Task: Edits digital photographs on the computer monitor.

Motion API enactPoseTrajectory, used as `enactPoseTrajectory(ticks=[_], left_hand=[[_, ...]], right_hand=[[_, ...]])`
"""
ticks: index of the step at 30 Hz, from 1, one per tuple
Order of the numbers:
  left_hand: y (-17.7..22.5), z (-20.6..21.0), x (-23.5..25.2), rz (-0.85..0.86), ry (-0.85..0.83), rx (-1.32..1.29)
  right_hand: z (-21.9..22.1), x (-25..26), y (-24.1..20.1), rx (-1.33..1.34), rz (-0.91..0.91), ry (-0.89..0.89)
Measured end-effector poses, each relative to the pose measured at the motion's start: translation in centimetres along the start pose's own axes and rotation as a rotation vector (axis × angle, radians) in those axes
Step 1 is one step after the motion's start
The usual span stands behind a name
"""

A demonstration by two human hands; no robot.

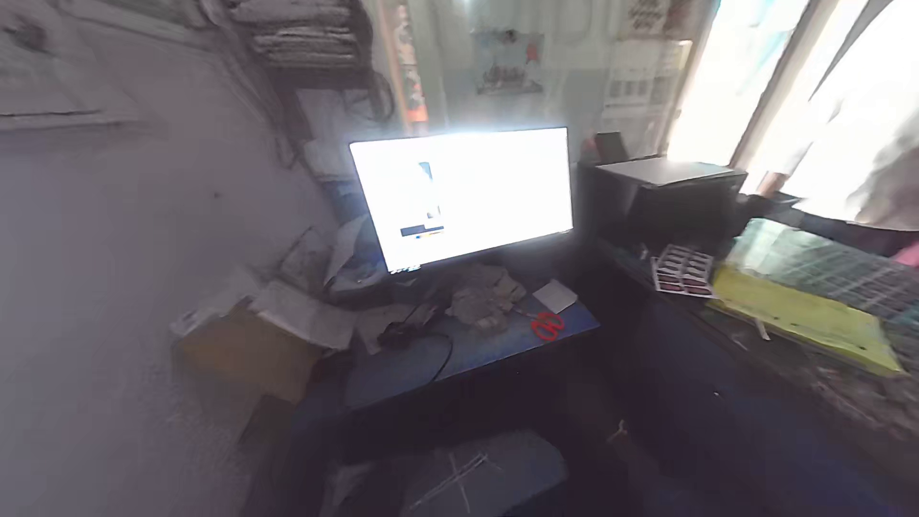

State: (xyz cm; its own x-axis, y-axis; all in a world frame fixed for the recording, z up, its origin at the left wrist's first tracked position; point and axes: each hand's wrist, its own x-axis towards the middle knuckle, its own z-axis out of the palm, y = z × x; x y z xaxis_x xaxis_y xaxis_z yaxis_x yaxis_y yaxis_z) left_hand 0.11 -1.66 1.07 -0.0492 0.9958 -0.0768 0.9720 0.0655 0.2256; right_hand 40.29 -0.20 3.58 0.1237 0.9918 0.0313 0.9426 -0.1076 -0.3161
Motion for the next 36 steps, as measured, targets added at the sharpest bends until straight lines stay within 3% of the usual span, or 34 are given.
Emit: enactPoseTrajectory(ticks=[2,5,8,17,21,36], left_hand=[[0.0,-0.6,0.3,-0.031,-0.097,0.039],[-0.7,-0.1,0.4,-0.057,-0.022,-0.059],[-0.2,0.0,1.1,-0.095,-0.068,0.037],[-0.8,1.0,2.2,-0.118,-0.069,-0.008],[-0.9,1.2,2.3,-0.105,-0.072,-0.001],[-1.1,1.3,2.3,-0.094,-0.061,-0.006]], right_hand=[[0.8,0.3,-0.1,-0.062,-0.021,0.044],[2.4,1.2,1.4,-0.102,-0.06,0.104],[3.4,1.1,2.8,-0.048,-0.045,0.108],[3.0,1.3,2.7,0.013,-0.08,0.156],[1.7,0.9,1.7,-0.021,-0.04,0.071],[3.6,1.1,3.1,-0.026,-0.162,0.263]])
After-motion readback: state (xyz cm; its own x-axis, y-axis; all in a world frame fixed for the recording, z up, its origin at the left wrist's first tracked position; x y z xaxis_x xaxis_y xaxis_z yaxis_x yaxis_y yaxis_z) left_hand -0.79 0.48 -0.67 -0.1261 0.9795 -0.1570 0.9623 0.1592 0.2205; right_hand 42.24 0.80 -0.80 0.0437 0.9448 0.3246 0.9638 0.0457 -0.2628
